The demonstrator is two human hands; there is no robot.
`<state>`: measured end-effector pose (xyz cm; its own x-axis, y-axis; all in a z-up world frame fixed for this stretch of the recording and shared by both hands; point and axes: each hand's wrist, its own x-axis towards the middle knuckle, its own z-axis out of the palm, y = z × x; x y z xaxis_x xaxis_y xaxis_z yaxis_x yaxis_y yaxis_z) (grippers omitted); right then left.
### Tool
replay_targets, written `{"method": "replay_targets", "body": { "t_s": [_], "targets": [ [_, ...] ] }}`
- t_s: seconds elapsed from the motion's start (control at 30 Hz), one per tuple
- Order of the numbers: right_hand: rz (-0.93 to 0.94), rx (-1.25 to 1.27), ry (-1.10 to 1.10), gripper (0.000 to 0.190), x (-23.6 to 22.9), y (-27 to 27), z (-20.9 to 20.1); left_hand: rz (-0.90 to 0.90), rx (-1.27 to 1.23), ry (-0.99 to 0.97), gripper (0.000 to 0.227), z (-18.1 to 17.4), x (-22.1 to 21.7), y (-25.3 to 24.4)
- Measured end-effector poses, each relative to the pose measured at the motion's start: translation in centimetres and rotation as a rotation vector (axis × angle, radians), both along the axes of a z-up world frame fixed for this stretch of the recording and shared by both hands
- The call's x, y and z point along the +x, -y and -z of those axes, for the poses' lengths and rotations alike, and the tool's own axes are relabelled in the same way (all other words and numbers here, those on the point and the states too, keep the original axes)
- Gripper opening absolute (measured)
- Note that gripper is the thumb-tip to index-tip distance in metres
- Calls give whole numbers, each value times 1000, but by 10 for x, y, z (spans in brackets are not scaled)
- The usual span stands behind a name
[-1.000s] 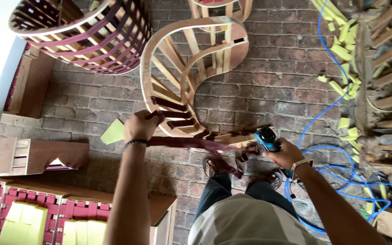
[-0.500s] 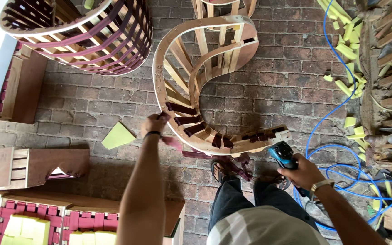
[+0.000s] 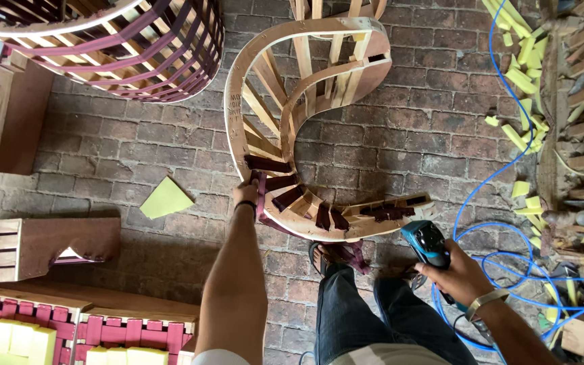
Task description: The person weaves maroon fabric strips into the slats of a curved wooden chair frame. They use a pneumatic staple gun to secure the strips, then trim excess fabric with scissors. The process is repeated across multiple sections of the chair.
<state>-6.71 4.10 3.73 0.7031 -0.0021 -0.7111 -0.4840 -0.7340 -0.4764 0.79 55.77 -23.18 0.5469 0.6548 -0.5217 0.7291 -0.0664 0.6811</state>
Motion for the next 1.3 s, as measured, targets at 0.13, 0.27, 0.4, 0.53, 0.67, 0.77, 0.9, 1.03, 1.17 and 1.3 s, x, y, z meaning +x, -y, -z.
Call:
{"method": "replay_targets", "body": {
  "t_s": [0.13,0.27,0.4,0.53,0.67,0.77,0.9,1.03,1.17,1.3],
  "targets": [
    [-22,17,-2,64,5,11,-1,-78,24,-69,40,-13,-4,17],
    [-30,7,5,67,13,30,-2,-184,-4,-101,39,-36,4,38],
    [-74,55,28,58,26,54,3,-152,106,-145,44,-59,13,64],
    [-86,182,25,45,44,91,14,-174,180,-181,47,-88,25,98],
    [-181,329,66,37,74,129,22,-211,183,-134,48,-133,41,138],
    [-138,288,-17,47,89,161,20,-222,179,-225,56,-167,54,160],
    [-268,42,51,52,98,177,3,-203,214,-203,54,-178,59,176],
    [-214,32,80,57,100,165,-6,-173,225,-184,49,-150,52,161],
    [-193,-2,120,59,89,132,-6,-69,234,-180,53,-100,40,115],
    [-110,28,101,56,64,88,-6,-69,197,-254,52,-49,23,65]
  ]
}}
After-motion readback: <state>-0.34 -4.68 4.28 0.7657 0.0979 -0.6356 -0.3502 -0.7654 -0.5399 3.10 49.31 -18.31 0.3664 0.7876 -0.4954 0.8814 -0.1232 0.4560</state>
